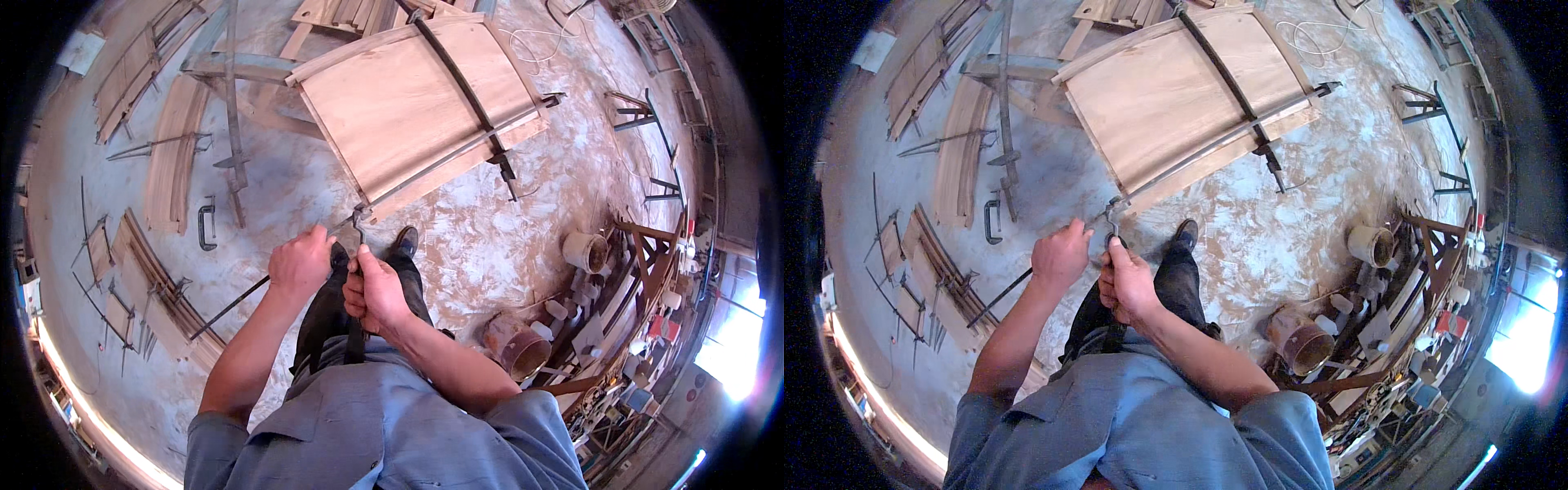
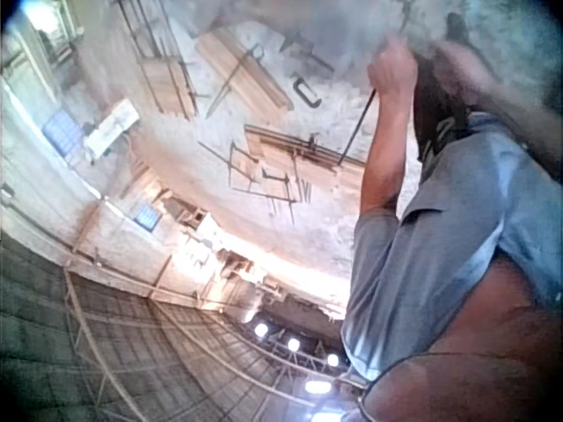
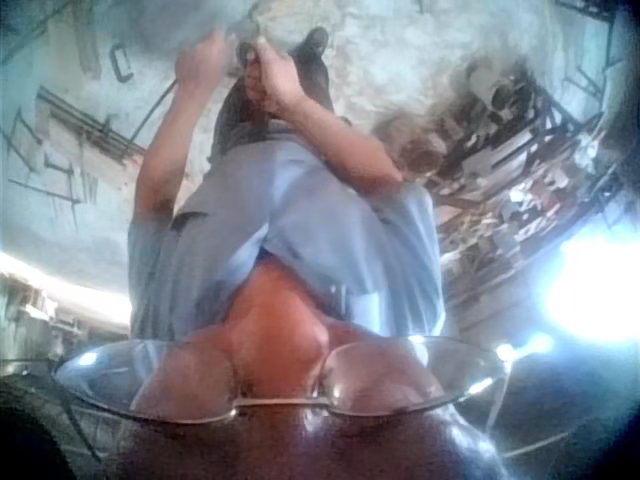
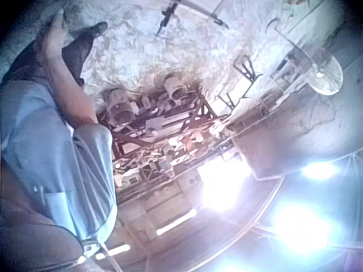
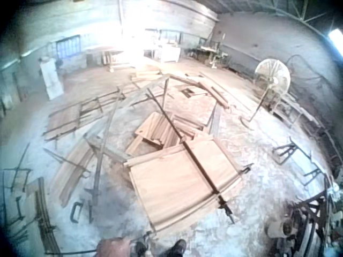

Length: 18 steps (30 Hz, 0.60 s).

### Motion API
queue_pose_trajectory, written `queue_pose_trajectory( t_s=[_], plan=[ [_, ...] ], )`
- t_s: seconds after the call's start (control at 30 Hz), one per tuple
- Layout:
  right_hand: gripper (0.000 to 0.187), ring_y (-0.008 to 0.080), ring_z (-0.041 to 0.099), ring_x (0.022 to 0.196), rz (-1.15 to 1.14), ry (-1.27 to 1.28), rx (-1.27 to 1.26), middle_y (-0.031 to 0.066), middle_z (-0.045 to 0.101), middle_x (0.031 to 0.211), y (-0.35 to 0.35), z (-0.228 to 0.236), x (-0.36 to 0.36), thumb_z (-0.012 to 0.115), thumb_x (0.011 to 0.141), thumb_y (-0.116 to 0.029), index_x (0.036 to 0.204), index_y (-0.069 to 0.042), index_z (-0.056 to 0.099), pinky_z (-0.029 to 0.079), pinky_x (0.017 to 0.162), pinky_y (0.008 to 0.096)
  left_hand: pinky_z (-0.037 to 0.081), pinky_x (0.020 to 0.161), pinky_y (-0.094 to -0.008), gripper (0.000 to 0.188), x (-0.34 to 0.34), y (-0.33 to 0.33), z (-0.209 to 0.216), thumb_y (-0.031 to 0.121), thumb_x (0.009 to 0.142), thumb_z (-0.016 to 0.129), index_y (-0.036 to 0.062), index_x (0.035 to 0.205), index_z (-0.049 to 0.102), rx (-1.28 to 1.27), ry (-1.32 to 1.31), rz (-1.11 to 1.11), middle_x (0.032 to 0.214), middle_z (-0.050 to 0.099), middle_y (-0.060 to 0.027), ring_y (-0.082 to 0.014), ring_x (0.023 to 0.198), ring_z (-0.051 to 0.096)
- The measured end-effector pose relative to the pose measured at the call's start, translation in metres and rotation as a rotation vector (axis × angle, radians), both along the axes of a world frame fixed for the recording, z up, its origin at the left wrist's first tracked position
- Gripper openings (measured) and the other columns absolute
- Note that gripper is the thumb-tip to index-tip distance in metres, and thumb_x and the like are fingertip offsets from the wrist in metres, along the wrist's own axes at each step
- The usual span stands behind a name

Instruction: The person assembles a wooden frame by tightening metal clamps to secure the joints. They then pick up a long wooden slat, apply glue to its edges using a brush, and place it on a workbench. The person continues to apply glue to another wooden piece.

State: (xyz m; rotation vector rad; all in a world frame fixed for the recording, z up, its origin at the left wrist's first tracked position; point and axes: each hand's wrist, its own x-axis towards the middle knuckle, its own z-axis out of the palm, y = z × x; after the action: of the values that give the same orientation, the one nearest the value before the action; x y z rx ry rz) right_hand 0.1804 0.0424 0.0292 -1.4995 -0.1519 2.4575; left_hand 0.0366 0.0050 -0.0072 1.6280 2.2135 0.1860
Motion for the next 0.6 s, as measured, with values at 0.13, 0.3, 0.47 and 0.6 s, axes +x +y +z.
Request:
queue_pose_trajectory(
  t_s=[0.13,0.3,0.47,0.6],
  plan=[
    [0.037,0.0089,0.024,0.041,-0.018,-0.007,-0.001,-0.0056,0.026,0.054,-0.005,-0.004,-0.013,0.046,0.098,-0.048,0.082,-0.015,0.044,0.021,0.038,0.0253,0.051,0.052,-0.0478,0.021,-0.015,0.000,-0.009,0.026,0.089,0.061,0.0076,0.082,0.054,0.071,0.028,-0.011,0.068,0.065,-0.0158,-0.0356,0.060,0.065],
    [0.038,0.0078,0.034,0.043,0.518,-0.083,0.308,-0.0046,0.038,0.054,0.001,-0.019,0.014,0.049,0.097,-0.045,0.079,-0.013,0.052,0.027,0.039,0.0267,0.051,0.056,-0.0497,0.021,-0.017,-0.001,-0.004,0.027,0.090,0.060,0.0070,0.083,0.054,0.006,-0.016,-0.042,0.071,0.065,-0.0166,-0.0380,0.065,0.065],
    [0.034,0.0066,0.044,0.062,0.962,-0.117,0.721,-0.0031,0.049,0.063,0.044,0.018,0.058,0.055,0.096,-0.035,0.088,-0.003,0.062,0.041,0.056,0.0277,0.051,0.058,-0.0496,0.024,-0.016,-0.001,-0.004,0.030,0.090,0.058,0.0073,0.084,0.053,0.016,-0.015,-0.032,0.074,0.066,-0.0169,-0.0382,0.068,0.065],
    [0.022,0.0108,0.058,0.051,0.631,-0.231,0.665,0.0040,0.060,0.064,0.127,0.071,0.077,0.055,0.097,-0.026,0.091,-0.005,0.056,0.049,0.046,0.0245,0.051,0.059,-0.0493,0.024,-0.010,0.001,0.001,0.029,0.090,0.058,0.0068,0.084,0.053,-0.065,0.028,-0.030,0.074,0.065,-0.0170,-0.0384,0.069,0.065]
  ],
)
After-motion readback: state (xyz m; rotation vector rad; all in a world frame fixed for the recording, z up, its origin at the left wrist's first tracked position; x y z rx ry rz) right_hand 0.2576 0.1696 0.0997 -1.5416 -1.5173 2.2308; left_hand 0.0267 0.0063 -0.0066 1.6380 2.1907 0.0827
